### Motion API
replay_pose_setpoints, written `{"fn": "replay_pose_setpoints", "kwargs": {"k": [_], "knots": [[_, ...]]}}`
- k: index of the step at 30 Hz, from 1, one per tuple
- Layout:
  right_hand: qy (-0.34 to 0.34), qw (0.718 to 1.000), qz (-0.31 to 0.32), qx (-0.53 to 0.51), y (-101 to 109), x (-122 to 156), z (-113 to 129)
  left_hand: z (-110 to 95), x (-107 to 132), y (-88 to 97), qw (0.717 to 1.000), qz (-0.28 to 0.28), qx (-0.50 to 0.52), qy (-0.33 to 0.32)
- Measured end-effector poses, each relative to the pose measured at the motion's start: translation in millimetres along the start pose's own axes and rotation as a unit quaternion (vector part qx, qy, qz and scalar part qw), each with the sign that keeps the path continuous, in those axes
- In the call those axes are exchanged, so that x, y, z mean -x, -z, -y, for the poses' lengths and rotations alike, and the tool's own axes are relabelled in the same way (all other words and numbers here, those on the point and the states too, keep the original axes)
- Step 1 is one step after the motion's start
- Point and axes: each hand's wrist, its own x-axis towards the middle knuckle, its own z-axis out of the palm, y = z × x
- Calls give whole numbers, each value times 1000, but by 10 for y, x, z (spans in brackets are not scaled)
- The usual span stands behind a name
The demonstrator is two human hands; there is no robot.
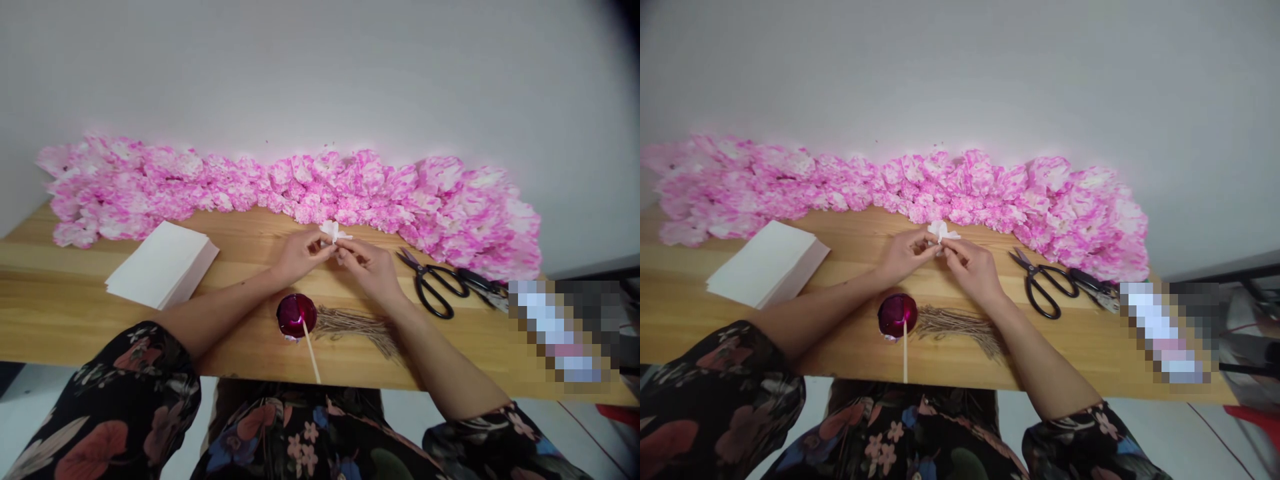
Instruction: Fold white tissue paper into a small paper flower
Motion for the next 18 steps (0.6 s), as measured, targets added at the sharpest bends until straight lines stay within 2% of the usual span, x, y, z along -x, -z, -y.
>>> {"fn": "replay_pose_setpoints", "kwargs": {"k": [4, 13, 18], "knots": [[42, 998, 10, 44, 6, 3, 40, 34, 4, -5, 1000, -4, -13, 11], [15, 1000, -4, 22, 15, -10, -8, 13, 5, 10, 999, 27, -18, -10], [43, 998, -10, 53, 20, -10, -4, -50, 1, 19, 1000, 31, -7, -1]]}}
